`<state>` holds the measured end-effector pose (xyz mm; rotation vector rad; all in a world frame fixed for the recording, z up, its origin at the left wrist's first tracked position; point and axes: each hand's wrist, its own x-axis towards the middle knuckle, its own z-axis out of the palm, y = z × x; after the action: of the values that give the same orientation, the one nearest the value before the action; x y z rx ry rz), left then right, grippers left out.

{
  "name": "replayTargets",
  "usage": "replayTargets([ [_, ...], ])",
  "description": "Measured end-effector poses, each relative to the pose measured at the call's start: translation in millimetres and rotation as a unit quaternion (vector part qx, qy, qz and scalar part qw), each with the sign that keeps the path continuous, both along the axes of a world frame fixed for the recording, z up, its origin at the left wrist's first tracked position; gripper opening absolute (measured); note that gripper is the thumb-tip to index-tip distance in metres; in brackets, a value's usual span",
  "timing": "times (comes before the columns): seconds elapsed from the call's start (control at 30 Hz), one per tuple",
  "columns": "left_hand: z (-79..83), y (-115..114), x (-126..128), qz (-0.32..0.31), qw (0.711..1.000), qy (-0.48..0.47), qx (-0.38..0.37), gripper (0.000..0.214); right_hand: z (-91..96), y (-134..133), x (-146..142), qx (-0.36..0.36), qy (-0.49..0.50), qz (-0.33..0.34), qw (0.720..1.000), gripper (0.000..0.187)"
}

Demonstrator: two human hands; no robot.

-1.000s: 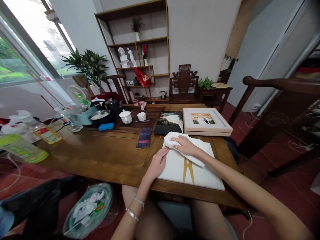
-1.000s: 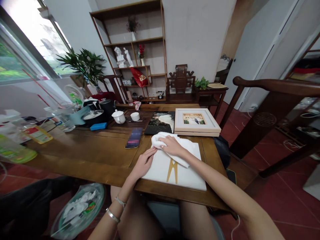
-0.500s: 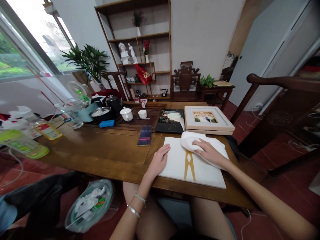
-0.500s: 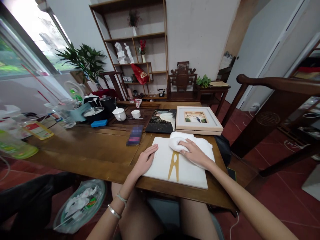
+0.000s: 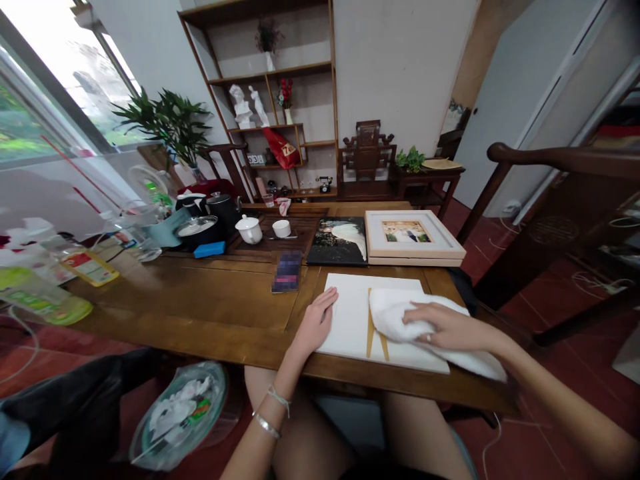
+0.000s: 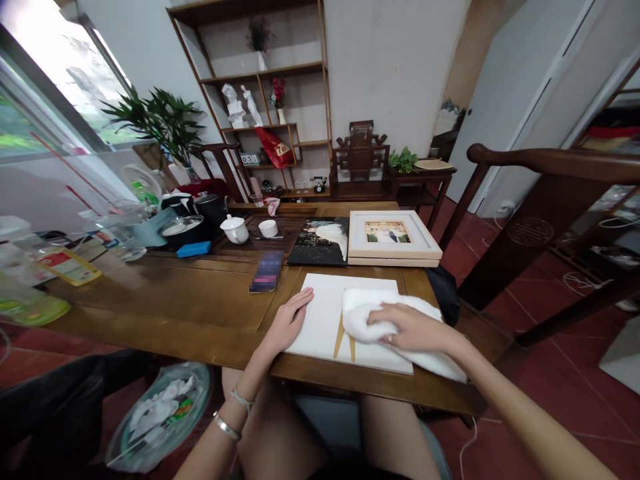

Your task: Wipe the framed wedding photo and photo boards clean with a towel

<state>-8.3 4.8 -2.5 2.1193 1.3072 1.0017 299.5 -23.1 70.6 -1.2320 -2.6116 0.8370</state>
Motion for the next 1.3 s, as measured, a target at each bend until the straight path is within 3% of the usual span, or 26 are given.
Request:
replayTargets([
  [0.1,1.3,0,0,0.0,1.0,0.001,0.002,0.041,-8.8,35,2,0.028,0.032,-0.025,0.999,0.027],
  [0.2,2.3,0,0,0.003,1.0,0.003,0.002,0.041,-11.3,42,-1,0.056,0.036,-0.047,0.997,0.027],
  [0.33,1.9,0,0,0.003,1.0,0.0,0.006,0.04,-5.3,5,-2,0.072,-0.013,-0.038,0.997,0.033],
  [0.47,0.2,0,0,0.002,1.0,-0.007,0.004,0.04,8.7,-44,-2,0.029,-0.021,0.017,0.999,0.039],
  [0.53,-0.2,0,0,0.002,1.0,-0.014,0.003,0.039,14.1,-53,-1,0.011,-0.009,0.035,0.999,0.036],
  [0.67,0.6,0,0,0.005,1.0,-0.026,-0.005,0.039,10.6,-25,-2,0.0,0.015,0.018,1.0,0.029],
  [0.87,0.8,0,0,0.002,1.0,-0.021,-0.004,0.039,-18.6,42,-23,0.118,0.115,-0.102,0.981,0.02],
  [0.93,0.4,0,0,0.003,1.0,-0.015,-0.002,0.039,-26.3,46,-35,0.144,0.12,-0.133,0.973,0.024],
  [1.03,0.2,1,1,0.0,1.0,-0.011,0.002,0.039,-33.7,27,-57,0.168,0.118,-0.144,0.968,0.027],
  [1.1,0.0,1,0,-0.001,1.0,-0.014,0.003,0.039,-36.5,2,-72,0.184,0.105,-0.093,0.973,0.03],
  [1.2,-0.4,1,-2,-0.011,1.0,-0.024,-0.003,0.038,-37.3,-36,-90,0.208,0.07,0.071,0.973,0.04],
  [1.3,0.0,1,-4,-0.025,0.999,-0.029,-0.008,0.039,-35.8,-46,-96,0.21,0.058,0.154,0.964,0.043],
])
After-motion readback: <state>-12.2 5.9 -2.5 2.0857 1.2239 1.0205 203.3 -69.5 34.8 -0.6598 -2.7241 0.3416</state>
